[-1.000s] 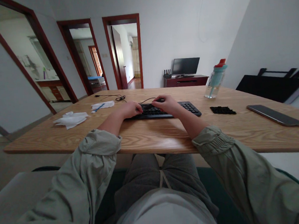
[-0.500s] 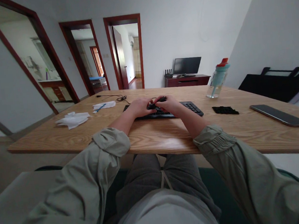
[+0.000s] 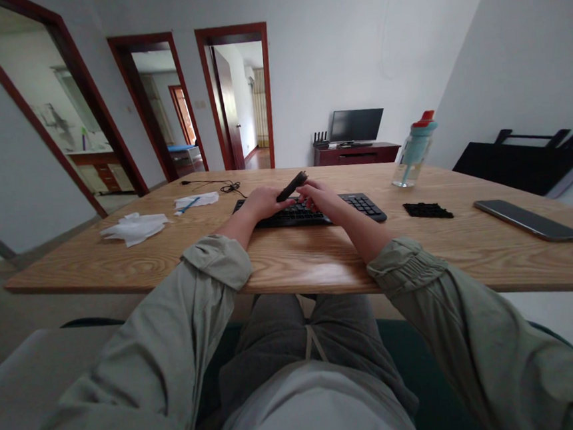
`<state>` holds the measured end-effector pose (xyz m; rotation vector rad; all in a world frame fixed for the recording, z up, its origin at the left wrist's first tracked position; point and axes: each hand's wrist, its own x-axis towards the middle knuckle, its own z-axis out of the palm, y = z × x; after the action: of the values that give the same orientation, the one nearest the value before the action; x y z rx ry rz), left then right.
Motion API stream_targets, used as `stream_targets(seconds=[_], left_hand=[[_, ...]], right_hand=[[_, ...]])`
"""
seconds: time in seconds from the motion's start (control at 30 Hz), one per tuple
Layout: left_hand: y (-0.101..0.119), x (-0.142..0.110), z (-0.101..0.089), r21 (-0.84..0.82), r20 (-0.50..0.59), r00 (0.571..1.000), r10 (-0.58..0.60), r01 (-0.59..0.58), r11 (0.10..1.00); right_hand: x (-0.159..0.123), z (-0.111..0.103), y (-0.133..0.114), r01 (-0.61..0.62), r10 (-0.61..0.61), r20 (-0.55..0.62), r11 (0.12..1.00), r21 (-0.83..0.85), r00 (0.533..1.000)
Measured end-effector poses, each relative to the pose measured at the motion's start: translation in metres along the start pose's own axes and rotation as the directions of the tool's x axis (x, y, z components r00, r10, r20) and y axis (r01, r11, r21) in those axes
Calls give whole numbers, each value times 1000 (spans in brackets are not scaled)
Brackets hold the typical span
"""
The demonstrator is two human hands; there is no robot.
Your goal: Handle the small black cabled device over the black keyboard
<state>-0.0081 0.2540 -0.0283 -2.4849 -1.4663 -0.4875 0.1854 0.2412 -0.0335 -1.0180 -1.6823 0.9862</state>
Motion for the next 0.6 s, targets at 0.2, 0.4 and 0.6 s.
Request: stream_targets(seconds=[0.2,0.4,0.6], left_hand=[[-3,-5,-1,-26,-79,994,-76,74,997],[-1,-5,2,74,-106,977,-184,192,979],[4,-6,5,115,-137,955,-261,277,954]], right_hand=[[1,1,6,59,-61,-14,993,-105,998],[1,2,11,139,-140,15,956,-258,990],[0,2,10,162,-160,29,938,-306,987]])
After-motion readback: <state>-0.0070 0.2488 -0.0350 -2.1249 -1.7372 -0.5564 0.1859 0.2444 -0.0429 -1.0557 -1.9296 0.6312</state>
